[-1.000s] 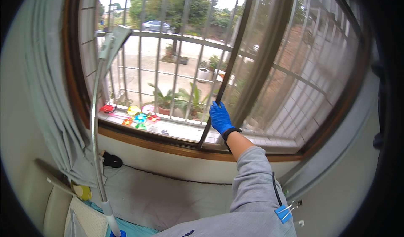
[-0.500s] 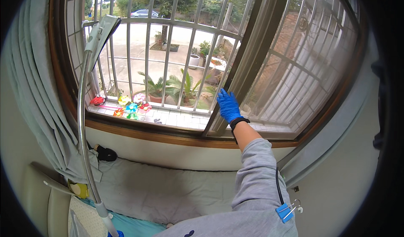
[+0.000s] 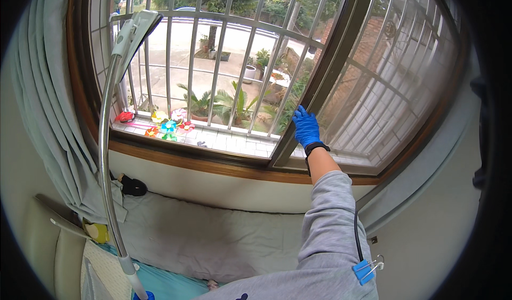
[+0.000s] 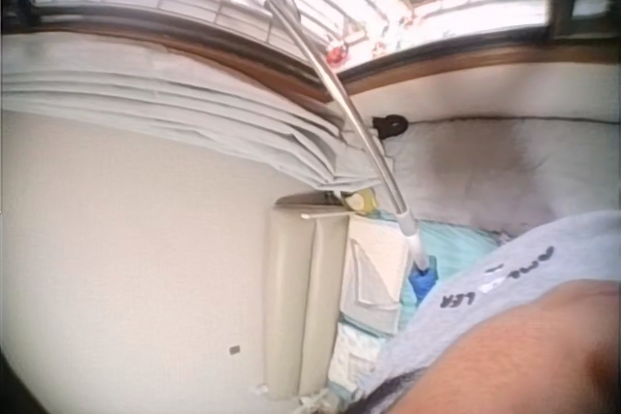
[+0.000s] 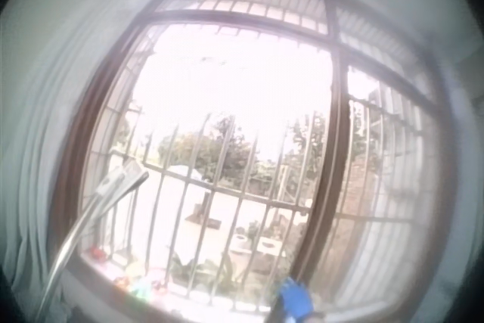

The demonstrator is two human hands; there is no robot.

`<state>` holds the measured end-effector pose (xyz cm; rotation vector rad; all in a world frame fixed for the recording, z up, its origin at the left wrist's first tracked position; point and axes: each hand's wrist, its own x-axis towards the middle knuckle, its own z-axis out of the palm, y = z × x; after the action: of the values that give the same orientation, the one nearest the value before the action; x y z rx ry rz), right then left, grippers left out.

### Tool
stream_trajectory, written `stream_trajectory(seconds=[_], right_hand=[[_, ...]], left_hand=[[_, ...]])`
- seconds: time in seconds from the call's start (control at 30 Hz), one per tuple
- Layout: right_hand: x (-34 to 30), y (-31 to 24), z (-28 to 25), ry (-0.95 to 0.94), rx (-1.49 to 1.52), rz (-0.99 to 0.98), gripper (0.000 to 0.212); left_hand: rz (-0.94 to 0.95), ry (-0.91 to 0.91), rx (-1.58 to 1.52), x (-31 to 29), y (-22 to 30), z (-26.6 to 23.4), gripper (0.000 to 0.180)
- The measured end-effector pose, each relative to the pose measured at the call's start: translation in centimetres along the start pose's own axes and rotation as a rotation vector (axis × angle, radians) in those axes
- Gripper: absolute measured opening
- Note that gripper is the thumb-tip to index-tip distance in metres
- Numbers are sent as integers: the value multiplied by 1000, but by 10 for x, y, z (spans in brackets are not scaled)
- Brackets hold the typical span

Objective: The person uses a long-handled window-cleaning tool to wipe the interior surface of a large window with metal security bars. They move the tool in vertical and horizontal strokes across the glass, covering multiple sections of the window.

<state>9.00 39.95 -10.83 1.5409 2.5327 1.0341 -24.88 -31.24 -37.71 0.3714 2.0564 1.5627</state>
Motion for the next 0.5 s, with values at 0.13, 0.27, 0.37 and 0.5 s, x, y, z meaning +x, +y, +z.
stream_trajectory(seconds=[0.13, 0.27, 0.37, 0.5], right_hand=[[-7, 12, 5, 62, 28, -15, 36], [-14, 16, 1, 241, 198, -55, 39], [-19, -6, -18, 209, 214, -31, 42], [-45, -89, -52, 296, 753, -193, 38]], left_hand=[[8, 39, 24, -22, 46, 17, 18], [-171, 53, -39, -27, 78, 28, 19], [56, 28, 45, -24, 74, 29, 15], [149, 34, 142, -21, 70, 38, 18]])
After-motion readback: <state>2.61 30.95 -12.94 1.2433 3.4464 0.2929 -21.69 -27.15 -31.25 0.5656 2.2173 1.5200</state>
